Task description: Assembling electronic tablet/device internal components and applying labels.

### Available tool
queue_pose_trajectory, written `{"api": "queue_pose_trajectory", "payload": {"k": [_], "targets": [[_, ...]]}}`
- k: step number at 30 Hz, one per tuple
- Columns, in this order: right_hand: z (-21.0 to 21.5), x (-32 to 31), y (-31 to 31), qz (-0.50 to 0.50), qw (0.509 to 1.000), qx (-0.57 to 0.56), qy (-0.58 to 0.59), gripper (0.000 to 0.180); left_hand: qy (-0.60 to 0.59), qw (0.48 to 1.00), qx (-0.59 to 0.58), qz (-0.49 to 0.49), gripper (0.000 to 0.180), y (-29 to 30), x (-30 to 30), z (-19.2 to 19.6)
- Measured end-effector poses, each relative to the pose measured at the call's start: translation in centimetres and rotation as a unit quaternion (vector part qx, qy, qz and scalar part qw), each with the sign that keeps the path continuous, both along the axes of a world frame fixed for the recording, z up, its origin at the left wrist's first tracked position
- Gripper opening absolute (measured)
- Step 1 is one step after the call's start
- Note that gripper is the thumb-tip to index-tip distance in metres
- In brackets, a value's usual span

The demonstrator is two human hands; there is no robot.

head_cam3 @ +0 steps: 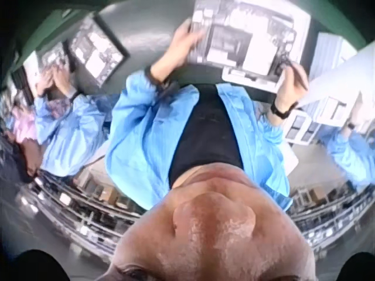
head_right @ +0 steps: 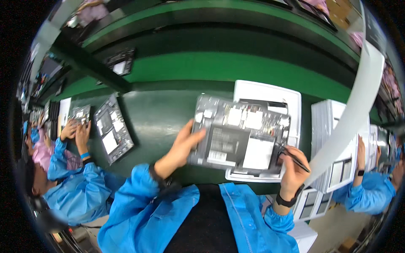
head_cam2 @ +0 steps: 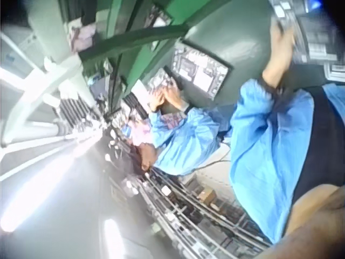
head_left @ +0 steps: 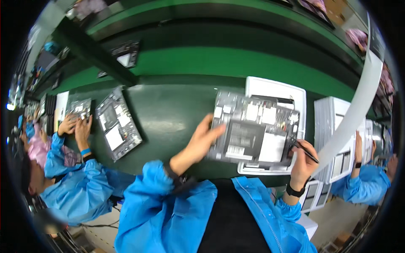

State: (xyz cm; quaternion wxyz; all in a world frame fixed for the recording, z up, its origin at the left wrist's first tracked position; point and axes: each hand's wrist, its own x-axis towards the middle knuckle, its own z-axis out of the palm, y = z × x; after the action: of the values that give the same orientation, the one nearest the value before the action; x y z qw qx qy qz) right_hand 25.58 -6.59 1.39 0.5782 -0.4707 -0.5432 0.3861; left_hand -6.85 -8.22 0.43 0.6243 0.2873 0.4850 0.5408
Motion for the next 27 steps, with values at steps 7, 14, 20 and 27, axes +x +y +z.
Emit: {"api": "queue_pose_trajectory", "payload": {"k": [7, 14, 20, 27], "targets": [[-0.6, -1.1, -0.3, 0.039, 0.997, 0.061, 0.026, 0.02, -0.065, 0.998, 0.025, -0.001, 0.044, 16.4, -8.1, -1.3], [-1.0, -3.2, -0.5, 0.107, 0.994, 0.028, 0.02, 0.024, -0.015, 0.975, 0.052, 0.215, 0.073, 19.2, -11.5, -2.7], [-1.4, -3.6, 0.1, 0.122, 0.992, -0.004, 0.016, 0.025, 0.324, 0.926, 0.137, 0.14, 0.058, 7.5, -10.9, -1.9], [-1.3, -5.6, 0.4, 0.108, 0.984, -0.141, -0.031, 0.02, 0.598, 0.772, 0.21, 0.049, 0.035, -1.2, -6.5, -4.7]]}}
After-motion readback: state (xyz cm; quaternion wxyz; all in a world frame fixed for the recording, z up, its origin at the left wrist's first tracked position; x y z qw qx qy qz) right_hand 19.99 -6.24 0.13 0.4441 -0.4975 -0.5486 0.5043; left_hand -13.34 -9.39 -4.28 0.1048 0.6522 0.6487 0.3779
